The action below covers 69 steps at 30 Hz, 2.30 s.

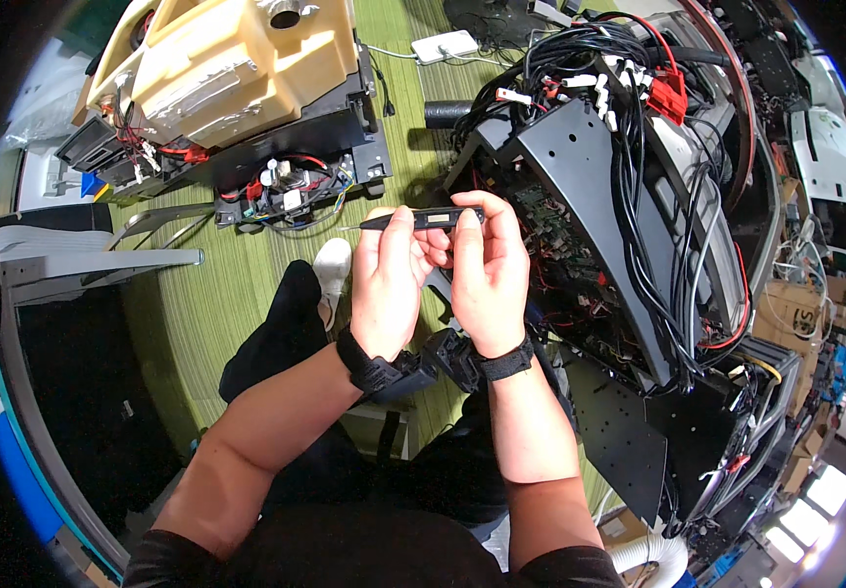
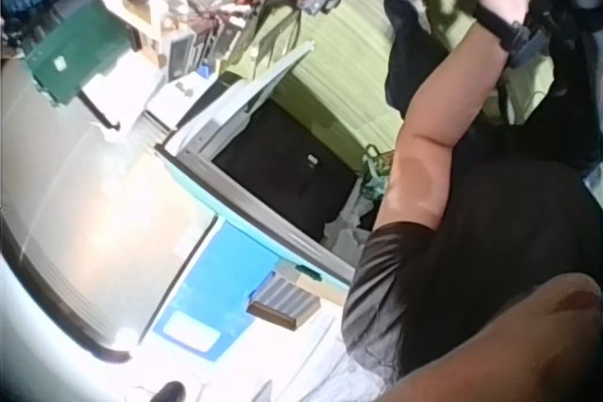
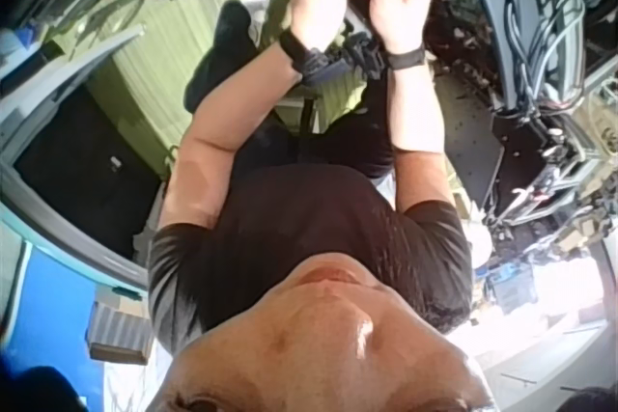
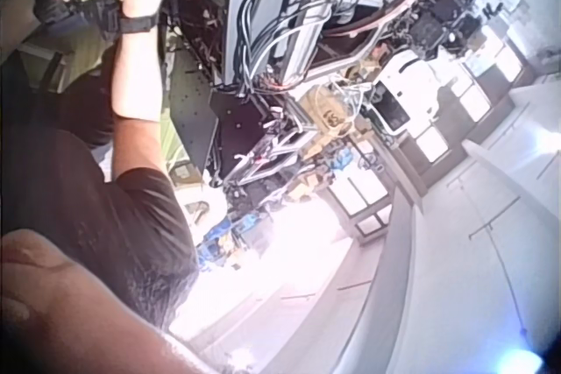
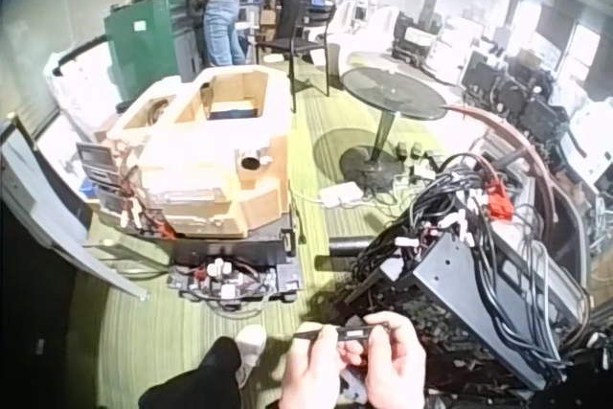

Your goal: Repairing an electromechanical robot base by managing internal wiring and connectors.

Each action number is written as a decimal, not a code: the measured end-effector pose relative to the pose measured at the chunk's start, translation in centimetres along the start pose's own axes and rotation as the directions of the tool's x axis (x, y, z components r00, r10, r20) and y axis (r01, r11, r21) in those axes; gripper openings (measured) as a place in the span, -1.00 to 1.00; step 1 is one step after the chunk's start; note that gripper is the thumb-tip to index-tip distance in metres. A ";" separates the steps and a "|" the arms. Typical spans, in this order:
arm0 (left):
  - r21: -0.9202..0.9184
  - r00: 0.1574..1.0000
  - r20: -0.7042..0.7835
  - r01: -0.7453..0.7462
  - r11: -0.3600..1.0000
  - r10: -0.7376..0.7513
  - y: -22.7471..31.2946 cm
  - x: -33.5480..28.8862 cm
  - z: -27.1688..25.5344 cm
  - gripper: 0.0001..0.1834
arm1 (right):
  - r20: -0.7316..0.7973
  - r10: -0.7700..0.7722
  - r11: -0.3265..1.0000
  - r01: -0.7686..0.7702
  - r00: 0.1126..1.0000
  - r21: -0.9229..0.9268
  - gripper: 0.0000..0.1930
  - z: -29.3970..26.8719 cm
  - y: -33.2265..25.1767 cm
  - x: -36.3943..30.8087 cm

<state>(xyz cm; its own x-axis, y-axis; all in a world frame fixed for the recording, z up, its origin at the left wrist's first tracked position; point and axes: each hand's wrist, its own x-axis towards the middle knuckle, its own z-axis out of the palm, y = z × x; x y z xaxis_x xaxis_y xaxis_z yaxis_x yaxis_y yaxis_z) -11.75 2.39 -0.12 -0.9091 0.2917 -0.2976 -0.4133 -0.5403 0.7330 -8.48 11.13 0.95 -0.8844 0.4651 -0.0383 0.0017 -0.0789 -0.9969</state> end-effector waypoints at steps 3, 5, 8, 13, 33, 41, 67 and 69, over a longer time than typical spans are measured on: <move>-0.002 1.000 0.004 0.010 1.000 -0.010 0.0 0.0 0.1 -0.78 | -0.028 -0.005 1.000 0.005 1.000 -0.006 -0.83 0.1 -0.2 0.1; -0.001 1.000 0.002 0.013 1.000 -0.013 -0.1 0.1 -0.1 -0.78 | -0.009 0.031 0.999 -0.031 0.999 0.033 -0.83 0.0 -0.1 0.1; -0.002 1.000 0.031 0.006 1.000 -0.006 -0.1 0.2 -0.3 -0.78 | 0.023 0.034 0.995 -0.036 0.999 0.092 -0.82 0.2 -0.4 0.0; 0.026 1.000 0.018 -0.006 1.000 0.006 -0.2 0.2 -0.2 -0.78 | 0.034 0.041 0.995 -0.044 0.999 0.095 -0.80 0.0 -0.3 0.1; -0.015 1.000 -0.006 0.018 1.000 -0.018 0.0 0.5 -0.4 -0.76 | 0.079 0.033 0.996 -0.040 0.996 0.085 -0.79 0.1 -0.4 -0.2; 0.013 1.000 -0.006 -0.003 1.000 0.003 0.1 0.4 -0.2 -0.76 | 0.104 0.015 0.996 -0.025 0.994 0.089 -0.80 0.0 -0.5 -0.2; -0.026 1.000 -0.004 0.004 1.000 -0.004 -0.1 0.4 -0.2 -0.77 | 0.078 0.056 0.995 -0.062 0.995 0.080 -0.82 0.2 -0.5 -0.2; -0.026 1.000 0.000 0.004 1.000 -0.004 -0.1 0.4 -0.2 -0.77 | 0.076 0.052 0.996 -0.057 0.996 0.074 -0.82 0.1 -0.5 -0.1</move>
<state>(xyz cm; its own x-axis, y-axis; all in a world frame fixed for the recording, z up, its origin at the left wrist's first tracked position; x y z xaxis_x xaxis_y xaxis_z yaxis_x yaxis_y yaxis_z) -12.11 2.48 -0.45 -0.9074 0.2941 -0.3002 -0.4181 -0.5597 0.7155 -8.43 11.00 1.47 -0.9161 0.3920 -0.0843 0.0177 -0.1706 -0.9852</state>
